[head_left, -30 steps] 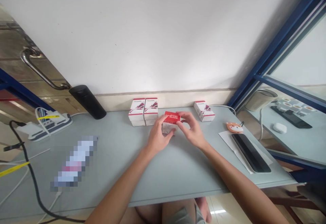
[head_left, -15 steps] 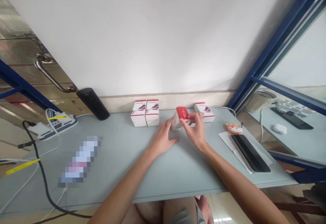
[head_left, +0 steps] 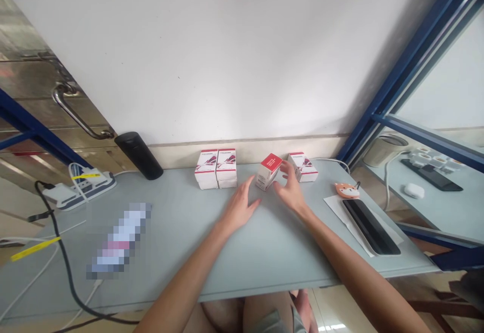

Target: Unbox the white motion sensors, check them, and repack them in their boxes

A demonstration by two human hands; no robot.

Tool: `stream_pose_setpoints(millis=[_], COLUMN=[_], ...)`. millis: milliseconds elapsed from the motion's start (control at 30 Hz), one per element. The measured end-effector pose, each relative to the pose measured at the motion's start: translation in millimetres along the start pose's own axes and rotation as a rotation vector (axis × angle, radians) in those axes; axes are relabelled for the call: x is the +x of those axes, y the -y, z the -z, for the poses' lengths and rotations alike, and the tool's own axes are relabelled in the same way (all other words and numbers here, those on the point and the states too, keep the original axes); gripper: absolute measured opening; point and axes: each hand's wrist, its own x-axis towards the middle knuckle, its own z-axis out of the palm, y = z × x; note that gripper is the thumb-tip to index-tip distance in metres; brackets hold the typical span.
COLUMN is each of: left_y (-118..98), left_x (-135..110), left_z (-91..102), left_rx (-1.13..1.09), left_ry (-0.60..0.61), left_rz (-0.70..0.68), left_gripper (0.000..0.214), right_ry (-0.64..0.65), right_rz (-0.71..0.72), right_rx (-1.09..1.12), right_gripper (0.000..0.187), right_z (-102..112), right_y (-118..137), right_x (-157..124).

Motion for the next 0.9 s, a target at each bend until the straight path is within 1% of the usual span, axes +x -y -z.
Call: stream_pose_setpoints(millis=[67,200,300,400,500,600,667,733,833,900], left_y=[2,3,1,0,2,3,1,-4,-13,-15], left_x=[0,1,2,3,4,4,6,9,16,21], left_z=[-0.9,-1.9,-0.7,0.4,0.6,1.1,2.9,7.3,22.5,39.5], left_rx=[-0.01,-0.076,-0.148,-0.182,-0.211,-0.235,-0.276,-0.331,-0.367,-0.389], left_ry=[-0.004,-0.024,-0.037,-0.071,-0.119,-0.173,-0.24,-0.342,-0.562,-0.719], left_rz=[-0.003,0.006,0.021,0.015,-0.003,0.041,0.055,0.041,0.061,0.094], left_gripper=[0.083,0.088,0.086,0.084,0.081,0.073,0.065,0.052,0.036,0.035], right_ry=[0.114,0.176,0.243,0.278,0.297,0.301,0.282,0.261,0.253,0.239], right_rz=[-0.029,-0.058,-0.044,-0.046,-0.086,-0.112,-0.123,-0.132,-0.12,-0.106], right_rx=[0.019,0.009,0.005,0.048,0.101,0.166,0.239,0.323,0.367,0.332], right_gripper=[0.069,0.06,0.06,0.057,0.049,0.046,0.048,0.049,0.048,0.046], right_z=[-1,-5,-5,-4,-4,-5,-6,-5,-2,0], right_y=[-5,-7,-5,-2,-2,-2,1,7,16,19], right_x=[1,0,-1,-3,-4,-4,-4,-4,-5,-5])
